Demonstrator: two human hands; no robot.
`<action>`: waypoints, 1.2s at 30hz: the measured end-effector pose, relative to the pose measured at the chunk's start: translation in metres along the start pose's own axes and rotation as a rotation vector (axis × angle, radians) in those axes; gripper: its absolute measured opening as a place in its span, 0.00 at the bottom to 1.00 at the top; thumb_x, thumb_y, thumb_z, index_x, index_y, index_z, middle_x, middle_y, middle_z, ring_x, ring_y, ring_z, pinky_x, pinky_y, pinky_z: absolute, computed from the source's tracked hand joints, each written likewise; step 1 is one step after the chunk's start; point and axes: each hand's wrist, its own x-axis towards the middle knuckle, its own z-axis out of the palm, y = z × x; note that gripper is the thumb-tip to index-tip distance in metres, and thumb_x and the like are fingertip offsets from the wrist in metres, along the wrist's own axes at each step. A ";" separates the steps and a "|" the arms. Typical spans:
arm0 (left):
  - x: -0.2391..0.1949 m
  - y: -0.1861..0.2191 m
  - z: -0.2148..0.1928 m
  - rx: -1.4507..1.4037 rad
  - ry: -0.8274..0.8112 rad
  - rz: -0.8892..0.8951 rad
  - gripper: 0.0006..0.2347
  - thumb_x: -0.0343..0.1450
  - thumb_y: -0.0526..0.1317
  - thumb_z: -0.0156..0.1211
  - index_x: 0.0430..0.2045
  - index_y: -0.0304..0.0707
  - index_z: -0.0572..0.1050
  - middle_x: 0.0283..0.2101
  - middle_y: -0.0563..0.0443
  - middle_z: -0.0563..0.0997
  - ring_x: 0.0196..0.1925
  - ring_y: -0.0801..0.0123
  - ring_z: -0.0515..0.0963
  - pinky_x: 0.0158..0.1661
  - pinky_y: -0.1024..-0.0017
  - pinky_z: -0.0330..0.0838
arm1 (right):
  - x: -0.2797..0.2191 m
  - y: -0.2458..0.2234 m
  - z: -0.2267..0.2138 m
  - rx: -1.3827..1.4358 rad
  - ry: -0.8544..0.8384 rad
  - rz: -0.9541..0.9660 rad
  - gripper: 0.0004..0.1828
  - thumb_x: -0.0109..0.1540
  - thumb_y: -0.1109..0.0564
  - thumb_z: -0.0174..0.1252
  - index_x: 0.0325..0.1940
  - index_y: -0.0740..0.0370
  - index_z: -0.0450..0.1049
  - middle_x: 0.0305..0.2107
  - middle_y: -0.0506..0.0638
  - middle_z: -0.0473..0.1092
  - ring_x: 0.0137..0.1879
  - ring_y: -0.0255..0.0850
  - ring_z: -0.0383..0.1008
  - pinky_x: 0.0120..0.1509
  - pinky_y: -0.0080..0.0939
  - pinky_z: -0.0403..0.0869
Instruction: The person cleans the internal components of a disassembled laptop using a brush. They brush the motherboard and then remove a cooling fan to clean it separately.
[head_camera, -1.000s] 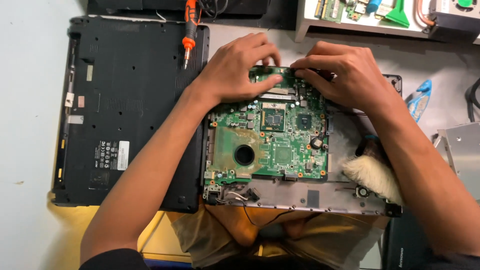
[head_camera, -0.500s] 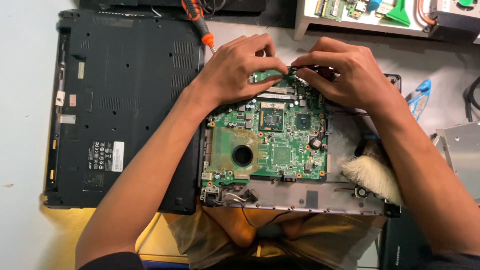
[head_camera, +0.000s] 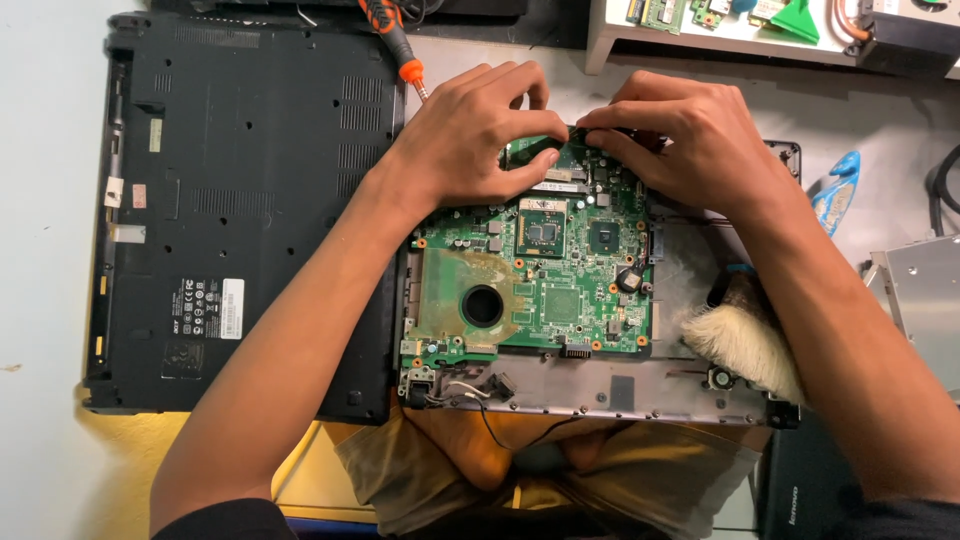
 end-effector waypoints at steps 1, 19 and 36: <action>0.000 0.000 0.000 0.008 0.006 0.003 0.04 0.82 0.42 0.75 0.47 0.46 0.89 0.45 0.49 0.77 0.40 0.58 0.79 0.34 0.61 0.74 | 0.000 0.001 0.001 -0.013 0.011 -0.010 0.07 0.84 0.53 0.73 0.64 0.51 0.93 0.47 0.47 0.82 0.33 0.46 0.76 0.40 0.51 0.69; 0.000 0.000 0.001 -0.023 0.003 -0.036 0.09 0.79 0.42 0.77 0.50 0.43 0.86 0.46 0.49 0.77 0.41 0.57 0.79 0.36 0.58 0.74 | 0.000 0.002 0.002 -0.031 0.066 -0.055 0.04 0.83 0.59 0.77 0.62 0.57 0.95 0.50 0.49 0.86 0.47 0.45 0.86 0.42 0.49 0.73; -0.002 -0.002 0.001 -0.113 0.015 -0.078 0.06 0.79 0.37 0.73 0.48 0.44 0.88 0.45 0.50 0.76 0.42 0.57 0.79 0.38 0.58 0.75 | -0.003 -0.001 0.002 -0.070 0.087 -0.024 0.03 0.83 0.60 0.79 0.61 0.56 0.97 0.50 0.47 0.86 0.44 0.42 0.85 0.39 0.47 0.70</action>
